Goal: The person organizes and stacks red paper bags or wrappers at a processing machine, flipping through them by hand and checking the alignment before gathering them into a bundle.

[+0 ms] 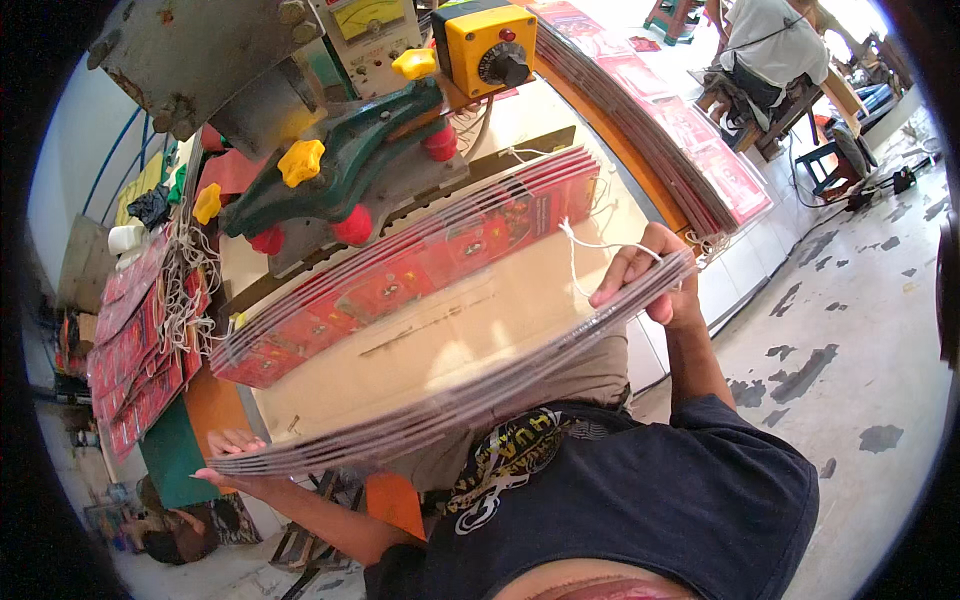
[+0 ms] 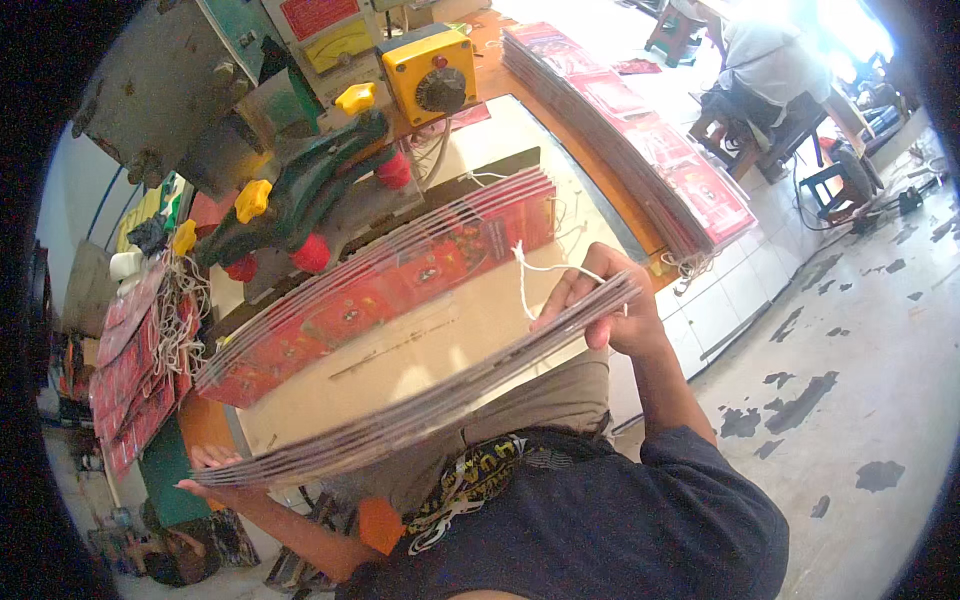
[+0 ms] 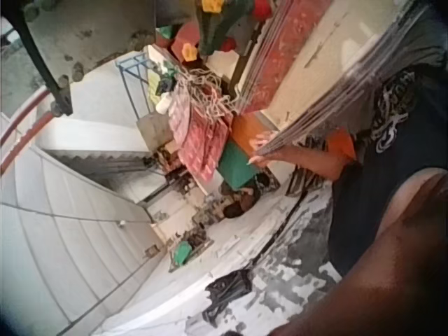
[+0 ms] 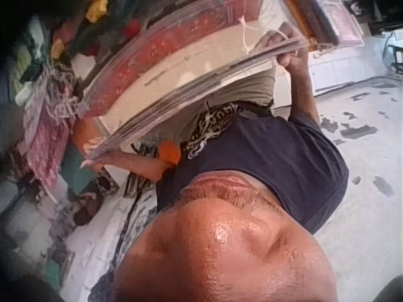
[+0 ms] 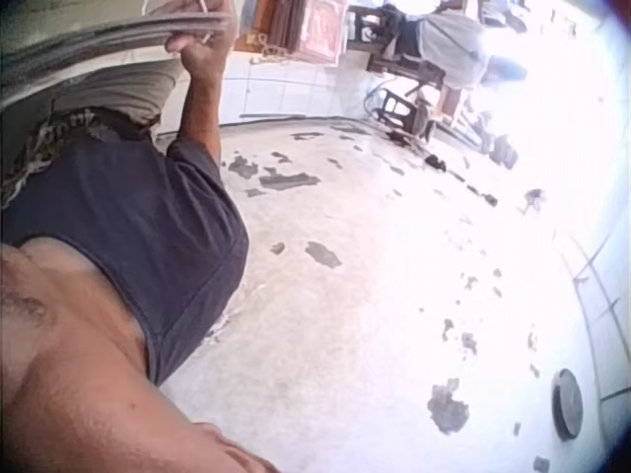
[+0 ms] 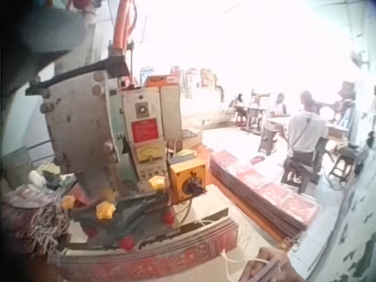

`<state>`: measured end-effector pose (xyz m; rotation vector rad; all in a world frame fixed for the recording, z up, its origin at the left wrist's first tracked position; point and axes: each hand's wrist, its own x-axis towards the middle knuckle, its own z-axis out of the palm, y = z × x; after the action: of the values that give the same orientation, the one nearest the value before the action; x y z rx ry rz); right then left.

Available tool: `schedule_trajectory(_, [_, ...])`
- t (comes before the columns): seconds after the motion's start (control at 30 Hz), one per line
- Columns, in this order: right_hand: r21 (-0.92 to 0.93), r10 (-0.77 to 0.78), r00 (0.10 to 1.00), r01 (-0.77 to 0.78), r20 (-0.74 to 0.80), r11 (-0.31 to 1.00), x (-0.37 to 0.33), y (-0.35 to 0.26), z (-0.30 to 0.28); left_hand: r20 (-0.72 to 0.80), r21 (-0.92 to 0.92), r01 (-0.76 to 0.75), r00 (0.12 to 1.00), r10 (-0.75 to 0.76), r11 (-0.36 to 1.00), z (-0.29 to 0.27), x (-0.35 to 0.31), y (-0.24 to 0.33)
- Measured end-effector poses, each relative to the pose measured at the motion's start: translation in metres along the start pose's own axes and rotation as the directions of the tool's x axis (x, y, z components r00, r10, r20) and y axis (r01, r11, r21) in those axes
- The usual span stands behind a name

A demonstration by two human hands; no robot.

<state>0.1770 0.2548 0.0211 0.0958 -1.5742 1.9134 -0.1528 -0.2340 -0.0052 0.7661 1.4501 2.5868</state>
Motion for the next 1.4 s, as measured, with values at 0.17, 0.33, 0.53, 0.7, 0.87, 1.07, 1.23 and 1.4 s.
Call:
schedule_trajectory(0.17, [0.103, 0.081, 0.995, -0.087, 0.066, 0.991, -0.002, -0.001, -0.009, 0.442, -0.118, 0.238, 0.882, -0.164, 0.964, -0.019, 0.015, -0.003])
schedule_trajectory(0.33, [0.224, 0.184, 0.974, -0.209, 0.128, 0.952, -0.002, 0.009, -0.009, 0.705, -0.226, 0.395, 0.698, -0.131, 0.891, -0.02, 0.025, -0.034])
schedule_trajectory(0.53, [0.313, 0.28, 0.94, -0.33, 0.195, 0.89, 0.004, 0.027, 0.005, 0.746, -0.292, 0.492, 0.654, -0.127, 0.82, -0.005, 0.018, -0.061])
schedule_trajectory(0.7, [-0.129, 0.049, 0.989, -0.067, -0.142, 0.989, 0.006, 0.021, -0.027, 0.422, -0.138, 0.323, 0.874, -0.24, 0.936, 0.01, 0.008, -0.027])
schedule_trajectory(0.87, [-0.465, -0.061, 0.937, -0.113, -0.343, 0.878, 0.013, 0.009, -0.032, -0.489, 0.243, 0.234, 0.868, -0.09, 0.941, 0.033, -0.006, -0.029])
schedule_trajectory(1.07, [-0.772, -0.338, 0.928, 0.101, -0.154, 0.628, 0.039, 0.028, -0.029, -0.209, 0.499, 0.045, 0.975, 0.07, 0.866, 0.024, 0.023, -0.044])
schedule_trajectory(1.23, [-0.821, -0.163, 0.965, -0.08, -0.207, 0.565, 0.033, 0.04, -0.037, -0.006, 0.724, -0.098, 0.989, 0.148, 0.682, 0.013, 0.022, -0.045])
schedule_trajectory(1.4, [-0.612, 0.03, 0.956, -0.211, -0.293, 0.762, 0.031, 0.03, -0.03, -0.113, 0.683, 0.018, 0.99, 0.082, 0.73, 0.067, 0.009, -0.033])
